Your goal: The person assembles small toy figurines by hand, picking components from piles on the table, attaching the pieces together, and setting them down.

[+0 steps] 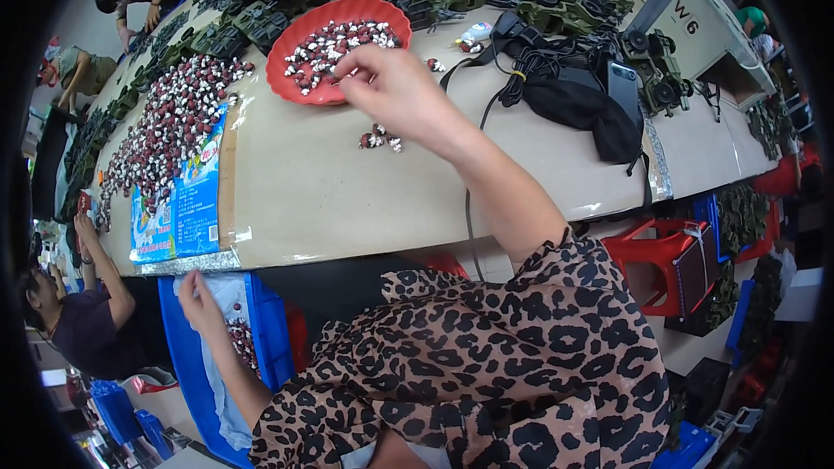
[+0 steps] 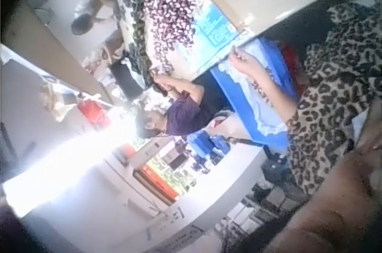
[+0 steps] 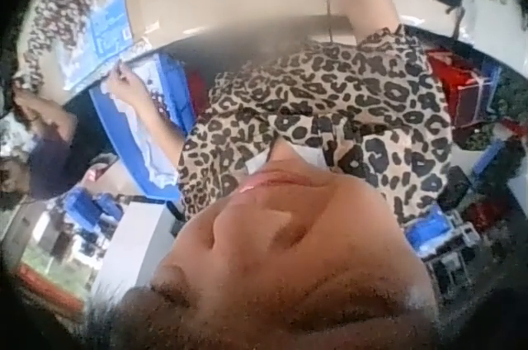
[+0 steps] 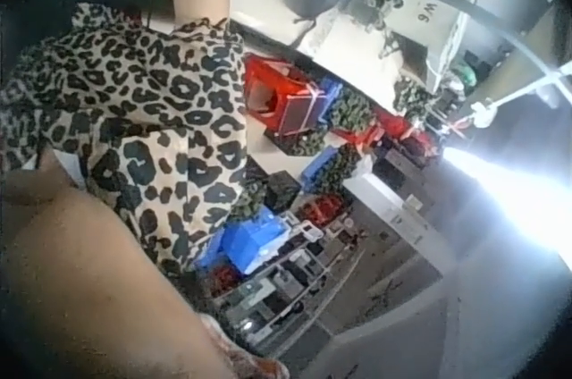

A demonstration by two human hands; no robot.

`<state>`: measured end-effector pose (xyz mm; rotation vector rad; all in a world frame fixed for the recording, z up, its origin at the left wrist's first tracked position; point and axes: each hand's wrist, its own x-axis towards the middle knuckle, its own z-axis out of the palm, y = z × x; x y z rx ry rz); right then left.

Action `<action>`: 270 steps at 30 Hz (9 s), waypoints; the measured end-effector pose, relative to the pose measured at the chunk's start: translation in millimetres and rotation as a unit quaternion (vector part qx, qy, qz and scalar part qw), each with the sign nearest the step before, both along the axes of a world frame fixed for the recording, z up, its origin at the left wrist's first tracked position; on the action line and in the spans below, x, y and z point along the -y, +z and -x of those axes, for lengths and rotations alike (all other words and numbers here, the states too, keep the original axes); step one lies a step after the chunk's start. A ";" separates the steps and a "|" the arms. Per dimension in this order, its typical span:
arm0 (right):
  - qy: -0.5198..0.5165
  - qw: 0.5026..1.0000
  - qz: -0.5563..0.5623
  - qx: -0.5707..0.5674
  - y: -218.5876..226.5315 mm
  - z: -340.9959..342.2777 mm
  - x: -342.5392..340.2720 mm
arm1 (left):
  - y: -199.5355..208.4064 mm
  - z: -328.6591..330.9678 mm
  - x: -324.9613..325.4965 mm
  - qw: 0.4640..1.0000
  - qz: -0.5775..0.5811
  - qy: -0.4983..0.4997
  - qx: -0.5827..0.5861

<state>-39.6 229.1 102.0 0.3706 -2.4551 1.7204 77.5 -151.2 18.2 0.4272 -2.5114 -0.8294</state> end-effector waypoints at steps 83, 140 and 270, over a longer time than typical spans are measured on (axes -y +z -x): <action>-0.003 0.996 -0.070 -0.055 -90.3 238.9 258.1 | -24.3 275.3 187.8 0.981 -0.110 0.075 -0.142; 0.066 0.986 -0.124 -0.088 -62.6 101.7 148.0 | 13.3 183.6 -38.1 0.945 -0.202 -0.088 -0.244; 0.230 0.862 0.304 0.333 -67.2 -27.6 60.7 | -12.9 63.2 -157.6 0.887 -0.186 -0.381 -0.183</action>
